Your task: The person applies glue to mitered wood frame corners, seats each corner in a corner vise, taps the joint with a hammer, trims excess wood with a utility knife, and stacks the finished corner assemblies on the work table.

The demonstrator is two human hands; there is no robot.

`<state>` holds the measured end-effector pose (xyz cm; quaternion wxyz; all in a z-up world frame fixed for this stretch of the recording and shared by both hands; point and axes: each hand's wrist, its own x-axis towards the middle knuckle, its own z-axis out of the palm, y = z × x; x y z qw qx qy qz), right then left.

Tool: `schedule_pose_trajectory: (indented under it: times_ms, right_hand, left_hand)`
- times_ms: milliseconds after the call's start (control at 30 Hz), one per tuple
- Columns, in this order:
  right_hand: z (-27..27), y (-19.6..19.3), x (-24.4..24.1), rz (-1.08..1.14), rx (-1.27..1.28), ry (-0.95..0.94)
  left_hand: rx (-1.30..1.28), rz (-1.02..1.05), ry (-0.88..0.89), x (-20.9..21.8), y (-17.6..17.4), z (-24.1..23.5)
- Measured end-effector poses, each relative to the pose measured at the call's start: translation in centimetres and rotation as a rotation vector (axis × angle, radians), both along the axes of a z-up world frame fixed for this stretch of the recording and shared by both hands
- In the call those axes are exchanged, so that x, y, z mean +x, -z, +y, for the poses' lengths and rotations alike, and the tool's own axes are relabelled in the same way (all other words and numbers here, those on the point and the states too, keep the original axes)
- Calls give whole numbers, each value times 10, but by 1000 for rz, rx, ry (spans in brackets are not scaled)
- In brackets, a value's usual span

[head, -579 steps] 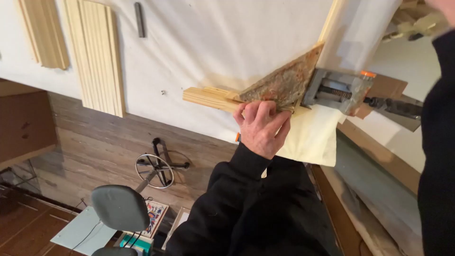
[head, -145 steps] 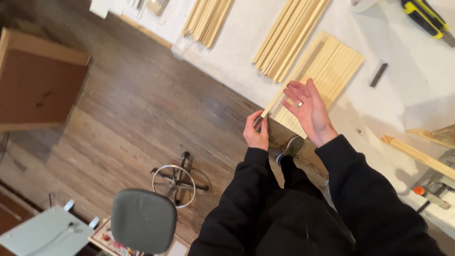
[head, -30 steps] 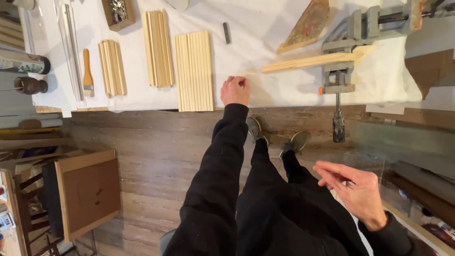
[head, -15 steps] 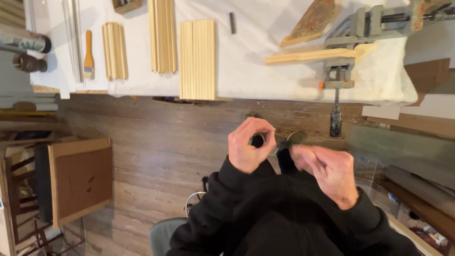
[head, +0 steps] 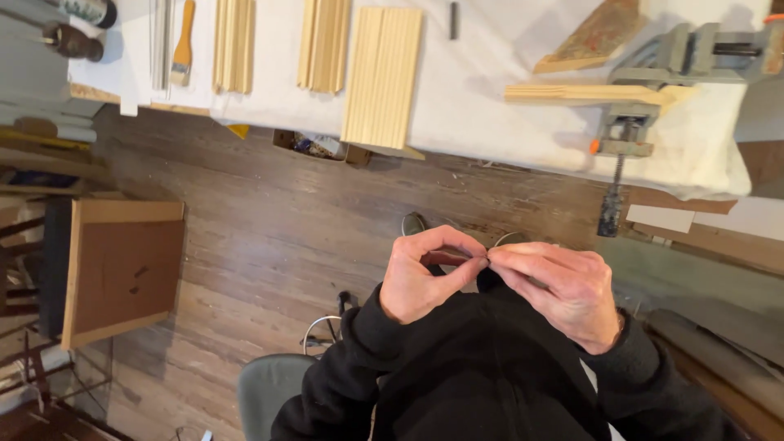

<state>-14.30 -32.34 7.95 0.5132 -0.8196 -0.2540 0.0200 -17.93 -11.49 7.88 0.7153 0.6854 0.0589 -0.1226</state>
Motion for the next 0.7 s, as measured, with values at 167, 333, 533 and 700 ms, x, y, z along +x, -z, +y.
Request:
schedule_pose_trajectory:
  times_ms: [167,333,533,700]
  right_hand:
    - [52,-6,3,54,5,-33]
    - [128,5,1,76,-122,-157]
    - [247,26,-3,296,-24,-230]
    - [331,58,-15,504,125,-249]
  left_hand:
    - [-44,-3,-107,-12,-2,39]
    - [196,-163,-163,-24,1,109]
    - [-32,-79,-268,-50,38,220]
    - [-372,75,-362,-65,74,300]
